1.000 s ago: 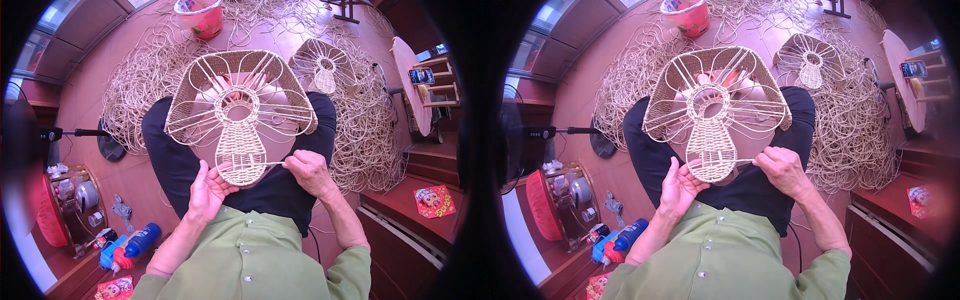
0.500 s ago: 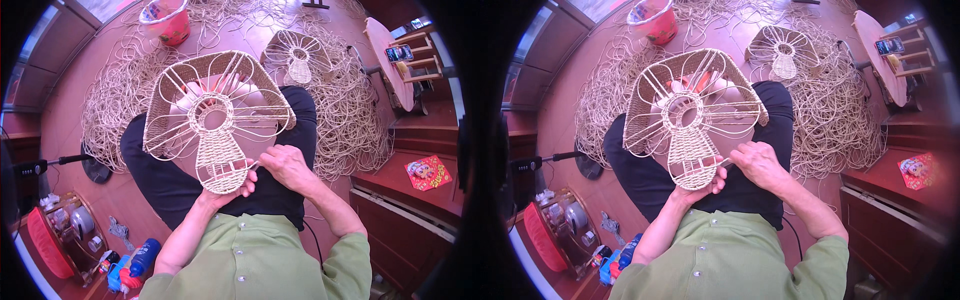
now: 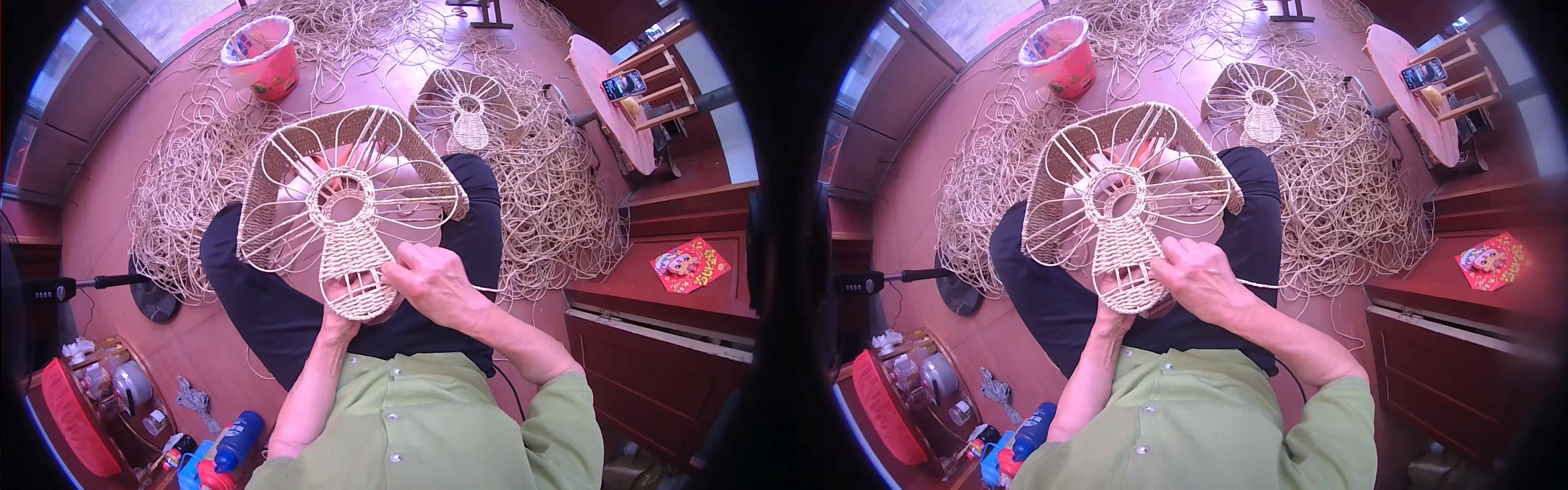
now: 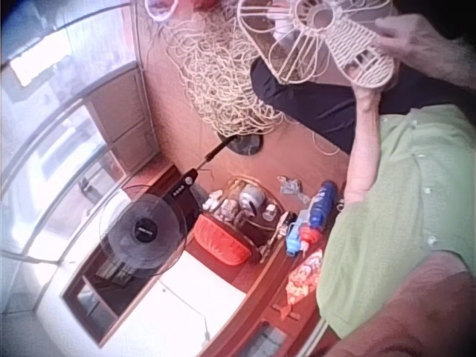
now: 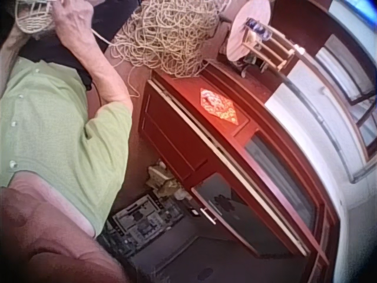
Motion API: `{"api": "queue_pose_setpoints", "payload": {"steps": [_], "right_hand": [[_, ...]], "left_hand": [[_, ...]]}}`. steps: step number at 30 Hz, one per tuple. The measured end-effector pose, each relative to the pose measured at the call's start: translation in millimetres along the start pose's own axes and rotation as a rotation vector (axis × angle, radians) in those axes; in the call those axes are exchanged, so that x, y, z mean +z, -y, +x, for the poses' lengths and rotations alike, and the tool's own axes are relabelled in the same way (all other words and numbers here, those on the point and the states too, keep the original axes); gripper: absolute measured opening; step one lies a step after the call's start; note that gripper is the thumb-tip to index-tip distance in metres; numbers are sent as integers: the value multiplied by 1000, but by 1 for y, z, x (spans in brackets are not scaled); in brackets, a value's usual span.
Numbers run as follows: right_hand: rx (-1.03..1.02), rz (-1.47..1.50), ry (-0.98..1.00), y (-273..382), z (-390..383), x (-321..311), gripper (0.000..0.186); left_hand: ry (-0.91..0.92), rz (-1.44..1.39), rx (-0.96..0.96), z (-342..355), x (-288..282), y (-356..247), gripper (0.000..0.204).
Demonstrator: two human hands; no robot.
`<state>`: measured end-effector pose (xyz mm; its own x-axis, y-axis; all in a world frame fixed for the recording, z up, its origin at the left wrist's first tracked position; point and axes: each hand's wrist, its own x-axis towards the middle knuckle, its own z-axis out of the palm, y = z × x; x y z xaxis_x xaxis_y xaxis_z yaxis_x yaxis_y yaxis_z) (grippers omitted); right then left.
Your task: Hand-weaving a wicker decorative frame or basket using thin rattan strips.
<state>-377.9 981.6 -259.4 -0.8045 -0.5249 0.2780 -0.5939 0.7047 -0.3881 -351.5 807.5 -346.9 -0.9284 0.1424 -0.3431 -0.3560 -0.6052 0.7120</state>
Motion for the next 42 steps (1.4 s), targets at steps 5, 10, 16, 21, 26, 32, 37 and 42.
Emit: {"api": "queue_pose_setpoints", "payload": {"steps": [5,10,16,21,26,32,37,42], "right_hand": [[14,-51,125,5,5,0,13],[621,1071,156,-6,-10,-10,18],[879,1777,-534,-2,-40,-64,14],[635,1593,-1268,-159,-178,-219,31],[361,1383,-901,-306,-506,-372,42],[680,603,-1107,-290,-223,-246,37],[91,77,-215,-19,8,-57,9],[-57,-25,59,24,14,9,21]], "left_hand": [[16,-229,-60,-3,-11,9,32],[22,-592,-244,-17,-9,-10,50],[114,-706,-208,-40,2,-14,60],[134,-755,-96,-37,-14,-2,59],[45,-702,-217,-34,0,-2,47],[78,-779,-196,-33,-20,2,33],[48,-836,-281,-21,-19,15,35],[36,-619,-340,-19,-1,2,37]]}}
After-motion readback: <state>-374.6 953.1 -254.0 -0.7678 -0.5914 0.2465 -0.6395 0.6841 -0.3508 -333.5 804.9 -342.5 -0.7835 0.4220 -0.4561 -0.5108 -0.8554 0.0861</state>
